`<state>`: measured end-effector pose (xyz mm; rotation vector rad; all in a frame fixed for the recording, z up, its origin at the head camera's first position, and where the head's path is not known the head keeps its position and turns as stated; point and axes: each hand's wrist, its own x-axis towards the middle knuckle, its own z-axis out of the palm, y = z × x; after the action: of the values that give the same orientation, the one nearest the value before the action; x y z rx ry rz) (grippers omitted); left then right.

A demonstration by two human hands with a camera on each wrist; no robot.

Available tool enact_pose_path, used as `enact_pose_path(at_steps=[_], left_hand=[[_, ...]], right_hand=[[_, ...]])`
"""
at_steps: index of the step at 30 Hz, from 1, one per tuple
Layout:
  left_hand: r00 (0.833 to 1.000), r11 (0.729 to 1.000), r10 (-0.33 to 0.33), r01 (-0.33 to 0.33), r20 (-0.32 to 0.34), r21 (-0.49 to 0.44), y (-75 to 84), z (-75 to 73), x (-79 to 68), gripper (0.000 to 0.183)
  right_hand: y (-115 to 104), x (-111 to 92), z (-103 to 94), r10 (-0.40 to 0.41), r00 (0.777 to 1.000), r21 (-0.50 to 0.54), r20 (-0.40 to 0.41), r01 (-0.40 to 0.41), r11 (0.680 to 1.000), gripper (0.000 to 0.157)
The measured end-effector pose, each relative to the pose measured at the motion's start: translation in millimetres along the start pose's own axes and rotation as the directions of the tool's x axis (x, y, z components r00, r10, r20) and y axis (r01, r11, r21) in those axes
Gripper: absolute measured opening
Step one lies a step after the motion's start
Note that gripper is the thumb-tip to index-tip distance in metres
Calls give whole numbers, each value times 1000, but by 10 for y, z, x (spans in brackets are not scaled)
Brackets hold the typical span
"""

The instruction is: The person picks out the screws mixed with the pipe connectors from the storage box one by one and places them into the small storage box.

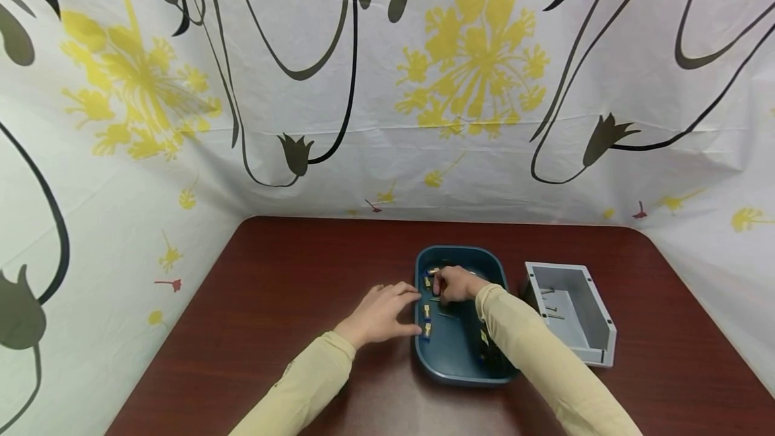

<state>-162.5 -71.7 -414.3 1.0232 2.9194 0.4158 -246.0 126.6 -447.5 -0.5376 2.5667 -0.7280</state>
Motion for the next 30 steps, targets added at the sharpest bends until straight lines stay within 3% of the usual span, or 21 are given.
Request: enact_pose_path(at_steps=[14,30], left_hand=[[1000,1000,-4,4,8,-7,4,-3,-7,57],[1000,1000,-12,12,11,-4,6,-1,13,58]], right_hand=[[40,-40,-84,-49,999,19,5,49,999,15],[27,-226,-488,-160,987,-21,-8,160,987,12]])
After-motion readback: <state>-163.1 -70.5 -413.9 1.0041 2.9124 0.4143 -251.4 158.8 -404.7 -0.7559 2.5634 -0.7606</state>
